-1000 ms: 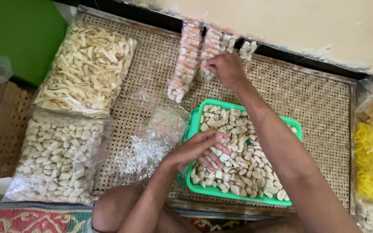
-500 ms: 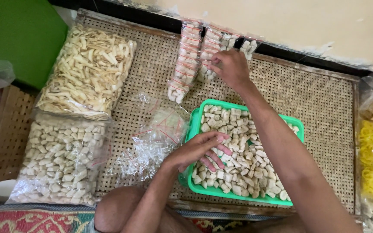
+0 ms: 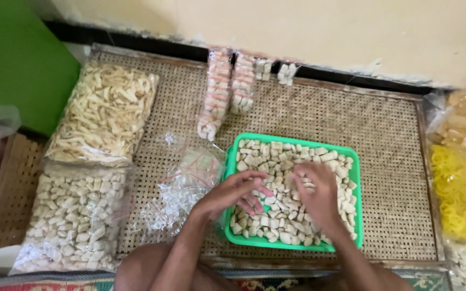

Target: The person sits on a mat and repeatedly picks small white food pieces from a green tray, places them into small clear plastic bags, and sets the filled bags aside. The person handles the food pieces by hand and arranges the sealed bags in a row on the mat.

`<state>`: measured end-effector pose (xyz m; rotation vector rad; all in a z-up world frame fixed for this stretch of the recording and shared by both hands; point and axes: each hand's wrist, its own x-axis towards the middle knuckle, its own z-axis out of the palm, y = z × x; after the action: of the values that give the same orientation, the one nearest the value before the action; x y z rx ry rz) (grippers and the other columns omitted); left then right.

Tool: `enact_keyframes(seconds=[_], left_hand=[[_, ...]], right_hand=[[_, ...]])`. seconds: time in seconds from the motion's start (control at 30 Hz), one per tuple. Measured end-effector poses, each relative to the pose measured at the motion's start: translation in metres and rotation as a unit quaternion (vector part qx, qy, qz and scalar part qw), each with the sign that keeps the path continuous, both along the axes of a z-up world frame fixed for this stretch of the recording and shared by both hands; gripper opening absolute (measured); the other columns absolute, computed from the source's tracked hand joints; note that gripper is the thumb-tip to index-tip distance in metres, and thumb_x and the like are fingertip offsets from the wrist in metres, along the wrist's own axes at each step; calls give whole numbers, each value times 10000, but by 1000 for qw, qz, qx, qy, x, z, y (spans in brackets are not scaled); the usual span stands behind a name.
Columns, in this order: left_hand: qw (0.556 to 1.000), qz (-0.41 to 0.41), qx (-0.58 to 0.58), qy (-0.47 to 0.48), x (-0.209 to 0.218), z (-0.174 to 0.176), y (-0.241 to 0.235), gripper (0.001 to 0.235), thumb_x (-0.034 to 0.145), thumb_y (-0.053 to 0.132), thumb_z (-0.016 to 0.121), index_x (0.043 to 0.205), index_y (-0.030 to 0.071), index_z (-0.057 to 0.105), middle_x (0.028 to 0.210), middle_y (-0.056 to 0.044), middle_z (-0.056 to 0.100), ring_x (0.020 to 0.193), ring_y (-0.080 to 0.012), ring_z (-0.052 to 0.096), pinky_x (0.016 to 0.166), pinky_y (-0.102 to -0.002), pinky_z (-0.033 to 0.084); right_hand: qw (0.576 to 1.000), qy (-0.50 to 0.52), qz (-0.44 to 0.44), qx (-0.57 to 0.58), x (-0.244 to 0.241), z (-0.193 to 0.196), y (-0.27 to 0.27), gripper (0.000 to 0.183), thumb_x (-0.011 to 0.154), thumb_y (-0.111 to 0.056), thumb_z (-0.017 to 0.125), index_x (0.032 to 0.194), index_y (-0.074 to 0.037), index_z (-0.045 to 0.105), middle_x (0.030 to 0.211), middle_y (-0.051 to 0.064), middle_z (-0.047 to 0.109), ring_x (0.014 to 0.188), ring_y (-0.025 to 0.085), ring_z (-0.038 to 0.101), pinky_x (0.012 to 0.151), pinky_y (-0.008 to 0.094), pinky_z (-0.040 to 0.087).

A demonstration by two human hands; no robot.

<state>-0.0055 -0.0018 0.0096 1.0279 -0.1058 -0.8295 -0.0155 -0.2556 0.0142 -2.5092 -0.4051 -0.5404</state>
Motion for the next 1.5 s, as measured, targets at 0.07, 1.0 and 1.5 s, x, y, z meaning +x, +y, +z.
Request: enact_keyframes(seconds=[0.07, 1.0, 1.5], left_hand=[[999, -14, 35, -19, -5, 12, 2, 632, 964, 405, 590, 1445, 3, 506, 1205, -225, 708, 795, -263, 760, 657, -334, 653], [528, 69, 762, -369, -60, -150, 83, 701, 848, 345, 793, 1447, 164, 478, 1547, -107, 440, 1389, -326, 410, 1037, -574, 405], [572, 113, 725, -367, -73, -98, 72, 371, 942, 264, 694, 1300, 171, 662, 1427, -118, 578, 1297, -300, 526, 1096, -607, 390]], right_hand=[[999, 23, -23, 18, -43, -19, -10, 131, 865, -120, 797, 983, -138, 743, 1005, 26, 735, 969, 249, 652, 880, 395, 512], [998, -39, -41, 4, -115, -93, 3, 203, 861, -219, 787, 1058, -194, 747, 1120, -34, 710, 1111, 231, 601, 916, 426, 407], [999, 2, -38, 7, -108, -85, 5, 225, 847, -287, 774, 1050, -193, 750, 1164, -22, 707, 1146, 249, 590, 1037, 537, 366]])
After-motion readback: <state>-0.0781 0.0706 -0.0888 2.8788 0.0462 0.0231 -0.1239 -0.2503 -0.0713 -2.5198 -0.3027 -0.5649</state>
